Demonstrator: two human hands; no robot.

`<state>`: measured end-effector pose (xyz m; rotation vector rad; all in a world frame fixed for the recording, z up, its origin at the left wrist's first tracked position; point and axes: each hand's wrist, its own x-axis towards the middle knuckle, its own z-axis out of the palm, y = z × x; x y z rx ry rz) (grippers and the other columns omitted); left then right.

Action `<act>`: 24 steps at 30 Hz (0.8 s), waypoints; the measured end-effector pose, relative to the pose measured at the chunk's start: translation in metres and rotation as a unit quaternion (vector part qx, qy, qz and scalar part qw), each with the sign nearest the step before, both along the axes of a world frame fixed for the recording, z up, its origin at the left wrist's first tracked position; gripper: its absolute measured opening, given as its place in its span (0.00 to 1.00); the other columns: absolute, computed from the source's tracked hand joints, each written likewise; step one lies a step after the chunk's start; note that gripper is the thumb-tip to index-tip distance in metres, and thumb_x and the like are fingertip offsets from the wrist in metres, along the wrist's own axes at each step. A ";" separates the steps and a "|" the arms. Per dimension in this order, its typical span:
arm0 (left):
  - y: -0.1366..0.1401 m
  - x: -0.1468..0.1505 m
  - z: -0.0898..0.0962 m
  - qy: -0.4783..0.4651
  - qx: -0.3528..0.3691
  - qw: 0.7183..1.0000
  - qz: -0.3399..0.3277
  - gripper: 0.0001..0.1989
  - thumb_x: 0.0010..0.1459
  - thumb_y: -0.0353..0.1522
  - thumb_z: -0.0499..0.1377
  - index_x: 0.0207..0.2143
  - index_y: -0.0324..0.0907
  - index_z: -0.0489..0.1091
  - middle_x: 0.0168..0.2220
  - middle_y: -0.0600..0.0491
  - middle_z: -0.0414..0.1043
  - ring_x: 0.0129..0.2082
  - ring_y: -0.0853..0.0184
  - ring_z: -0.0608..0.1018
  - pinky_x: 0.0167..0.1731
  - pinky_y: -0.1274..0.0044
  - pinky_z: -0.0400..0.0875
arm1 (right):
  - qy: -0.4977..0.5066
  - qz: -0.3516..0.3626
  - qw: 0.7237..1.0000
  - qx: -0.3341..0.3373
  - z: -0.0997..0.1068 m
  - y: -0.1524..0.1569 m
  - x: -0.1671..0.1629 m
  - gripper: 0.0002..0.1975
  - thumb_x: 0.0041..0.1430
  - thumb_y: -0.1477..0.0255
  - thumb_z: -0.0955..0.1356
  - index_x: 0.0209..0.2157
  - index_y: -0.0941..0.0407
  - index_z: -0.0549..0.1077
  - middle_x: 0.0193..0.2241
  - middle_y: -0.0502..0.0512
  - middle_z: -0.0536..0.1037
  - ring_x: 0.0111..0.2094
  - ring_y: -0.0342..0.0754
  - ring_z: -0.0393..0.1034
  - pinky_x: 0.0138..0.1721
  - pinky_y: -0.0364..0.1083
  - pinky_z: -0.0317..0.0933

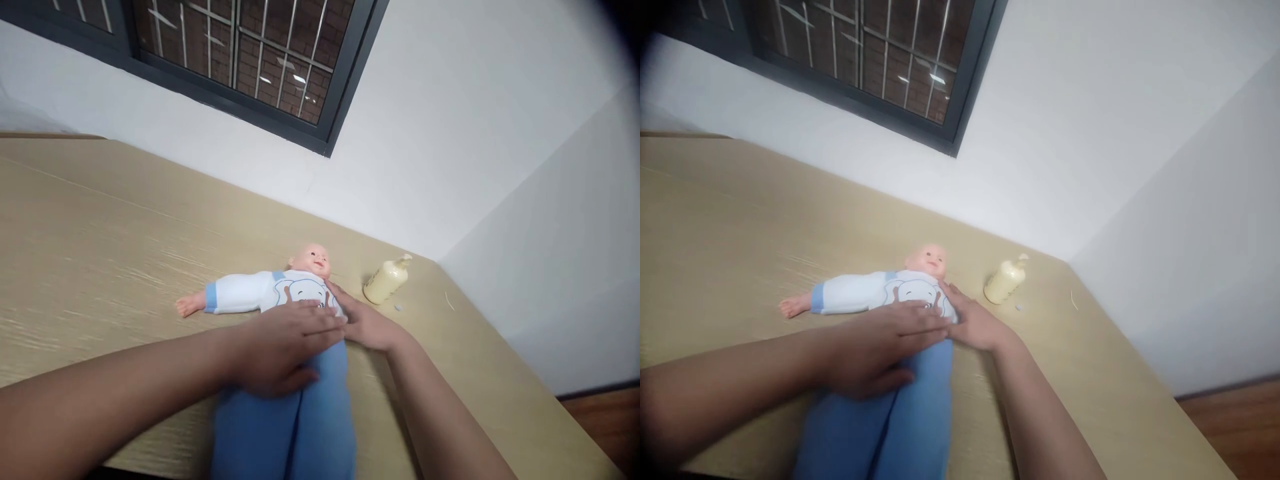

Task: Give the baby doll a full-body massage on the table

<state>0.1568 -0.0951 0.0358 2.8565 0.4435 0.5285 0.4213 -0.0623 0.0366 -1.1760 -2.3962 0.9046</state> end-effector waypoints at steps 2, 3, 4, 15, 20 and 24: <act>-0.002 0.006 0.000 0.003 -0.027 1.000 -0.002 0.37 0.62 0.44 0.57 0.69 0.39 0.55 0.69 0.43 0.57 0.68 0.53 0.60 0.70 0.61 0.42 | -0.006 -0.001 1.000 -0.024 0.000 0.000 0.000 0.47 0.58 0.55 0.73 0.71 0.41 0.44 0.72 0.51 0.47 0.71 0.60 0.44 0.69 0.65 0.45; -0.002 0.008 0.000 0.003 -0.039 0.999 0.012 0.39 0.61 0.46 0.59 0.69 0.39 0.56 0.68 0.42 0.57 0.68 0.52 0.61 0.69 0.60 0.42 | -0.006 -0.004 0.999 -0.035 0.001 0.000 0.000 0.48 0.58 0.55 0.73 0.71 0.41 0.43 0.73 0.50 0.46 0.72 0.59 0.43 0.69 0.65 0.44; -0.001 0.009 0.000 0.005 -0.052 0.998 0.033 0.41 0.59 0.48 0.61 0.69 0.40 0.56 0.69 0.43 0.57 0.68 0.51 0.61 0.69 0.60 0.41 | -0.002 -0.008 0.999 -0.045 0.002 -0.001 0.000 0.48 0.57 0.55 0.73 0.71 0.40 0.43 0.73 0.50 0.46 0.72 0.59 0.42 0.69 0.65 0.43; 0.027 -0.023 -0.007 0.054 -0.151 0.962 0.222 0.60 0.51 0.64 0.56 0.73 0.39 0.39 0.74 0.41 0.35 0.72 0.47 0.42 0.68 0.58 0.43 | 0.022 0.009 0.998 -0.053 0.006 -0.003 -0.007 0.46 0.58 0.54 0.72 0.71 0.42 0.46 0.71 0.50 0.52 0.70 0.59 0.50 0.68 0.63 0.50; 0.039 -0.035 -0.011 0.061 -0.178 0.940 0.284 0.66 0.45 0.66 0.58 0.73 0.36 0.39 0.73 0.37 0.37 0.71 0.42 0.47 0.67 0.57 0.50 | 0.026 0.007 0.999 -0.042 0.006 -0.001 0.000 0.46 0.56 0.49 0.71 0.70 0.46 0.51 0.69 0.55 0.59 0.67 0.62 0.56 0.65 0.64 0.54; 0.037 -0.032 -0.010 0.071 -0.171 0.938 0.294 0.68 0.43 0.67 0.58 0.73 0.34 0.39 0.73 0.35 0.36 0.71 0.42 0.47 0.66 0.57 0.49 | 0.023 -0.084 0.992 0.090 0.002 -0.008 -0.012 0.43 0.52 0.48 0.73 0.66 0.46 0.61 0.67 0.57 0.63 0.68 0.66 0.54 0.66 0.68 0.50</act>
